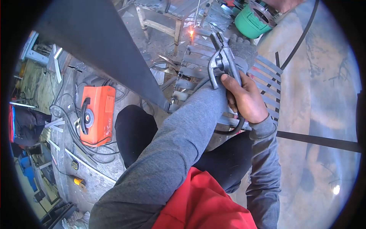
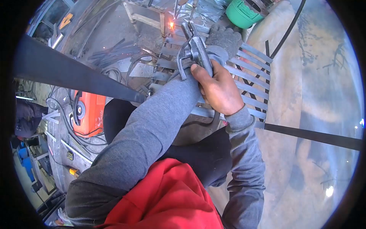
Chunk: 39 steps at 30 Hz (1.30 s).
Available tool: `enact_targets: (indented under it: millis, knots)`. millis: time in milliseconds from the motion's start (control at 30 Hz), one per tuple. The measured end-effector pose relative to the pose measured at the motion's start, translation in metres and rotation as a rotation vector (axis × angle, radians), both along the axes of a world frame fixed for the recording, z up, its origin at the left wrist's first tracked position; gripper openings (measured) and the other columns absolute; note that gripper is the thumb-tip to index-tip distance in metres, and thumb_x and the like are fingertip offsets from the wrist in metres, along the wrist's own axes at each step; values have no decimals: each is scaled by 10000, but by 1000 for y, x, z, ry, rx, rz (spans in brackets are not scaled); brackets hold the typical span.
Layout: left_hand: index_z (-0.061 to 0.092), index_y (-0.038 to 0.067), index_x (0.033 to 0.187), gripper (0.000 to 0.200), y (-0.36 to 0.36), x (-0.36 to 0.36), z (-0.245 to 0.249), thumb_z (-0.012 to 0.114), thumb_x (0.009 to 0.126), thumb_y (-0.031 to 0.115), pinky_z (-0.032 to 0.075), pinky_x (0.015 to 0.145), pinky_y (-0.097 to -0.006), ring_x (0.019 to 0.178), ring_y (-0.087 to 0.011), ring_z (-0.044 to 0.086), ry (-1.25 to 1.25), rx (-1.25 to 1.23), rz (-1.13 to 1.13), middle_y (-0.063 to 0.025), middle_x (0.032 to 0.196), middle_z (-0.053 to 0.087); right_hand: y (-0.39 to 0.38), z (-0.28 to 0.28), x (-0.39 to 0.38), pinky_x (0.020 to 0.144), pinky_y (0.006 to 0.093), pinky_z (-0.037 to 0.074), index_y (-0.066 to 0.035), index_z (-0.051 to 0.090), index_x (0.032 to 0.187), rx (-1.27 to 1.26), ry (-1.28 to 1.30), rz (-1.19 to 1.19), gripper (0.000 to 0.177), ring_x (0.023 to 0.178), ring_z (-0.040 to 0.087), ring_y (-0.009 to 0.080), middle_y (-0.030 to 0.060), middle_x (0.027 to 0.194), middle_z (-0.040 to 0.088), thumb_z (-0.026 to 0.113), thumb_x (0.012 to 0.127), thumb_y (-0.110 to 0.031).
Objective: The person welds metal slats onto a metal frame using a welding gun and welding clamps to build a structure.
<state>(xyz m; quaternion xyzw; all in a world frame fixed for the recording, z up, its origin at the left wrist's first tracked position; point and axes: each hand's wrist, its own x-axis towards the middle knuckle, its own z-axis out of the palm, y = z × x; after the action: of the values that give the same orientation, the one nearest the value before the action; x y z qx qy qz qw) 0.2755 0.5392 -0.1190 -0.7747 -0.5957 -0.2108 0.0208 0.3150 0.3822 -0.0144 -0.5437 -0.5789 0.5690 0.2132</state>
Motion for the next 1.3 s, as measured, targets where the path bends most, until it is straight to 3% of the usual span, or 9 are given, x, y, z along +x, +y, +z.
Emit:
enact_targets:
  millis: [300, 367, 800, 833, 900, 967, 1000, 1100, 1300]
  knots:
    - [680, 187, 1133, 270, -5, 0, 4, 523, 916, 217, 348, 962, -582, 1125, -256, 606, -1, 4, -4, -53, 1145, 662, 1, 2, 2, 449, 257, 299, -8, 580, 954, -12, -20, -5, 360, 486, 403, 74, -18, 599, 452, 623, 936, -365]
    - [674, 172, 1141, 278, -13, -5, 12, 523, 914, 224, 348, 965, -569, 1104, -257, 608, 31, 24, -91, -63, 1133, 668, 2, 1, 2, 449, 260, 301, -8, 579, 941, -9, -29, 5, 370, 484, 404, 76, -17, 596, 452, 625, 932, -375]
    - [668, 132, 1144, 283, -18, -7, 23, 516, 918, 208, 354, 974, -533, 1129, -254, 594, -31, -82, -37, -107, 1133, 665, 5, -2, -1, 447, 249, 329, -20, 571, 923, 47, -12, 47, 339, 493, 417, 66, -20, 596, 463, 600, 944, -356]
    - [667, 129, 1149, 285, -19, -8, 25, 518, 918, 205, 354, 977, -529, 1132, -254, 593, -30, -91, -41, -108, 1138, 664, 5, -2, -3, 429, 241, 298, -34, 613, 1100, 54, -55, 51, 330, 444, 387, 72, -25, 558, 430, 571, 989, -341]
    - [665, 122, 1159, 289, -21, -12, 30, 521, 920, 199, 354, 984, -521, 1137, -252, 591, -32, -114, -50, -109, 1150, 663, 7, -1, -5, 432, 239, 300, -36, 612, 1108, 34, -62, 48, 323, 449, 391, 72, -21, 571, 440, 568, 989, -333]
    - [663, 116, 1169, 294, -23, -13, 34, 525, 921, 193, 354, 990, -513, 1142, -251, 589, -30, -134, -58, -111, 1162, 662, 8, -4, -3, 434, 238, 300, -38, 618, 1112, 16, -18, 49, 326, 453, 394, 71, -19, 582, 446, 567, 988, -336]
    - [662, 113, 1174, 296, -24, -14, 37, 527, 922, 190, 354, 993, -509, 1145, -250, 588, -28, -143, -62, -112, 1168, 661, 6, 0, -3, 442, 251, 316, -25, 584, 947, 27, 25, 49, 325, 489, 415, 64, -25, 600, 458, 606, 948, -350]
    - [659, 103, 1189, 304, -26, -13, 42, 533, 924, 181, 354, 1003, -497, 1153, -248, 585, -25, -169, -72, -114, 1186, 659, -2, -10, 4, 444, 243, 302, -30, 612, 1076, 68, 80, 15, 363, 487, 398, 57, -30, 616, 464, 629, 950, -370]
    - [631, 96, 1250, 361, 4, -10, 11, 533, 928, 227, 314, 1049, -503, 1215, -263, 547, -90, -121, -73, -120, 1275, 619, -18, -21, 8, 430, 236, 316, -24, 589, 1070, 142, 259, -131, 329, 463, 412, 59, -20, 617, 481, 640, 955, -328]
